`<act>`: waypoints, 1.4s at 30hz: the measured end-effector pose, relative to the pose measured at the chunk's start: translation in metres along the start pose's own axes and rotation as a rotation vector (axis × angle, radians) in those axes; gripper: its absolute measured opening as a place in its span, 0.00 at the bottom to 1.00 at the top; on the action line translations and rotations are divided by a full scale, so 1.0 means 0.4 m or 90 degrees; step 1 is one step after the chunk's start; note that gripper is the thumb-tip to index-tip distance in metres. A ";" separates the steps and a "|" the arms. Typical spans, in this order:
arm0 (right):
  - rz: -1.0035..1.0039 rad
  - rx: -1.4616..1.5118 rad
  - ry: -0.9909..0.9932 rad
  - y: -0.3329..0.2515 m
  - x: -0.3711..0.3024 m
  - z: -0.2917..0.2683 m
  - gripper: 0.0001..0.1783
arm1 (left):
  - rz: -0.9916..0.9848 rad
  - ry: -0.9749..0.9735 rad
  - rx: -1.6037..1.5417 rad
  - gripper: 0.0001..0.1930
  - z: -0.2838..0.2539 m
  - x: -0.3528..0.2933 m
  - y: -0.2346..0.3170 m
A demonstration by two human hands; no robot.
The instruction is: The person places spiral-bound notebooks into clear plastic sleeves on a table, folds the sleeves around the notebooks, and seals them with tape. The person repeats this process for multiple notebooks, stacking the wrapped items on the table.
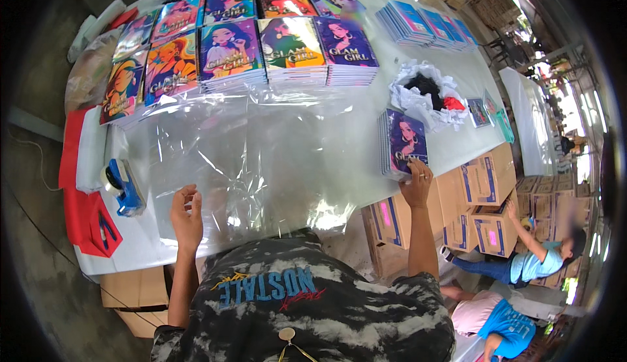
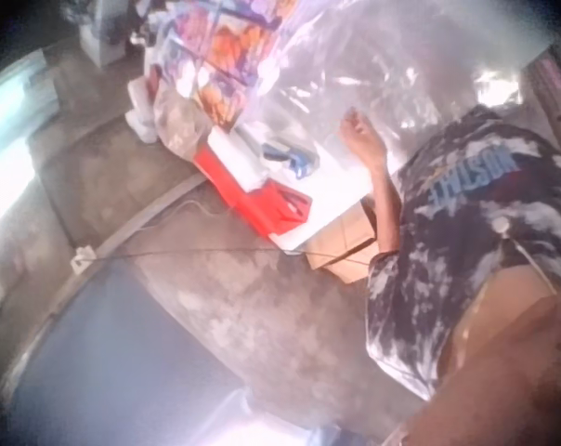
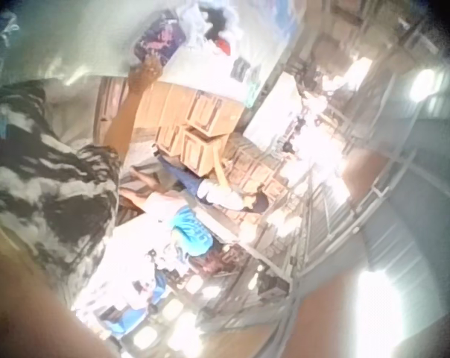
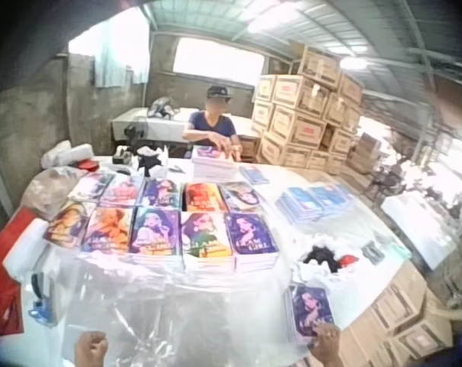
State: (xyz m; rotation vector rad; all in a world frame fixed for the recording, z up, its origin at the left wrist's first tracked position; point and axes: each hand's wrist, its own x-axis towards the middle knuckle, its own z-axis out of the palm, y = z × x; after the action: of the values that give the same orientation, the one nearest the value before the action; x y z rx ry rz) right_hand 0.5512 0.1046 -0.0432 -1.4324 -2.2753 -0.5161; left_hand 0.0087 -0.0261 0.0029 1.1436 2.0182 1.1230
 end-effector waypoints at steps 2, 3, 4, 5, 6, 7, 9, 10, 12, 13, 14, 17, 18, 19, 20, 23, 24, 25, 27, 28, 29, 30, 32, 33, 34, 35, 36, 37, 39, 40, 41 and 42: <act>0.067 0.004 -0.110 0.005 -0.028 0.018 0.40 | 0.041 0.042 0.053 0.14 -0.011 -0.006 -0.005; 0.109 -0.033 -0.197 0.001 -0.027 0.011 0.40 | 0.060 0.066 0.082 0.14 -0.018 -0.006 -0.006; 0.146 -0.067 -0.281 -0.013 -0.013 0.001 0.40 | 0.085 0.115 0.139 0.16 -0.034 0.000 -0.013; 0.181 -0.127 -0.392 -0.007 -0.002 -0.013 0.40 | 0.109 0.161 0.197 0.17 -0.053 0.014 -0.025; 0.198 -0.122 -0.372 -0.029 0.016 -0.028 0.39 | 0.133 0.204 0.260 0.18 -0.077 0.030 -0.038; 0.208 -0.114 -0.350 -0.057 0.045 -0.044 0.38 | 0.123 0.249 0.288 0.21 -0.104 0.044 -0.062; 0.209 0.041 -0.222 -0.146 0.111 -0.068 0.32 | 0.104 0.335 0.341 0.27 -0.139 0.086 -0.121; 0.232 0.254 -0.198 -0.186 0.114 -0.036 0.30 | 0.070 0.335 0.370 0.30 -0.130 0.112 -0.161; 0.281 0.535 -0.169 -0.315 0.157 0.011 0.30 | -0.003 0.339 0.431 0.37 -0.117 0.155 -0.233; 0.314 0.596 -0.164 -0.398 0.190 0.015 0.32 | -0.097 0.284 0.398 0.37 -0.104 0.164 -0.214; 0.348 0.537 -0.171 -0.447 0.208 0.041 0.35 | -0.189 0.233 0.364 0.37 -0.085 0.165 -0.183; 0.419 0.362 -0.225 -0.512 0.231 0.124 0.41 | -0.237 0.095 0.392 0.30 -0.055 0.168 -0.164; 0.422 0.313 -0.267 -0.513 0.233 0.148 0.43 | -0.248 0.074 0.343 0.27 -0.059 0.161 -0.177; 0.424 0.263 -0.309 -0.514 0.229 0.167 0.44 | -0.257 0.052 0.294 0.25 -0.065 0.155 -0.190; 0.397 0.246 -0.328 -0.516 0.219 0.181 0.44 | -0.266 0.031 0.244 0.23 -0.073 0.149 -0.202; 0.326 0.218 -0.360 -0.534 0.202 0.206 0.43 | -0.280 0.135 0.309 0.23 -0.131 0.112 -0.251; 0.307 0.223 -0.352 -0.543 0.202 0.212 0.43 | -0.217 0.191 0.290 0.24 -0.135 0.105 -0.268; 0.289 0.228 -0.344 -0.551 0.201 0.217 0.43 | -0.152 0.246 0.271 0.26 -0.133 0.103 -0.284; 0.276 0.219 -0.317 -0.560 0.195 0.234 0.42 | -0.049 0.327 0.250 0.29 -0.096 0.113 -0.272; 0.269 0.215 -0.302 -0.562 0.192 0.239 0.42 | -0.084 0.297 0.268 0.28 -0.066 0.127 -0.239; 0.273 0.221 -0.305 -0.568 0.195 0.236 0.42 | -0.120 0.273 0.287 0.27 -0.045 0.137 -0.211; 0.276 0.227 -0.308 -0.572 0.201 0.226 0.42 | -0.139 0.193 0.280 0.27 -0.028 0.143 -0.188; 0.285 0.255 -0.292 -0.579 0.205 0.214 0.41 | -0.175 0.032 0.261 0.25 -0.007 0.151 -0.159; 0.289 0.279 -0.273 -0.585 0.207 0.210 0.41 | -0.170 0.079 0.247 0.24 -0.010 0.159 -0.175; 0.296 0.305 -0.255 -0.595 0.210 0.205 0.40 | -0.164 0.126 0.235 0.23 -0.021 0.165 -0.203; 0.252 0.294 -0.269 -0.604 0.215 0.203 0.39 | -0.158 0.173 0.223 0.22 -0.038 0.169 -0.232; 0.211 0.284 -0.285 -0.618 0.220 0.198 0.38 | -0.186 0.199 0.246 0.23 -0.069 0.168 -0.239; 0.172 0.271 -0.300 -0.627 0.220 0.195 0.37 | -0.211 0.223 0.268 0.24 -0.105 0.168 -0.234; 0.149 0.259 -0.308 -0.646 0.230 0.204 0.35 | -0.187 0.299 0.318 0.27 -0.130 0.168 -0.244; 0.137 0.254 -0.311 -0.652 0.240 0.210 0.34 | -0.138 0.351 0.346 0.29 -0.127 0.167 -0.258; 0.132 0.263 -0.303 -0.655 0.248 0.214 0.34 | -0.088 0.403 0.373 0.32 -0.126 0.167 -0.271; 0.131 0.269 -0.296 -0.654 0.255 0.222 0.34 | -0.010 0.374 0.418 0.35 -0.113 0.174 -0.260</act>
State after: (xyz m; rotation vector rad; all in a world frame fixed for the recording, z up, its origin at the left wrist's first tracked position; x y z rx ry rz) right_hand 0.2611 0.1209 -0.0908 -1.6509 -2.3332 0.3825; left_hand -0.1023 -0.0127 -0.0691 1.1673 2.9972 0.8647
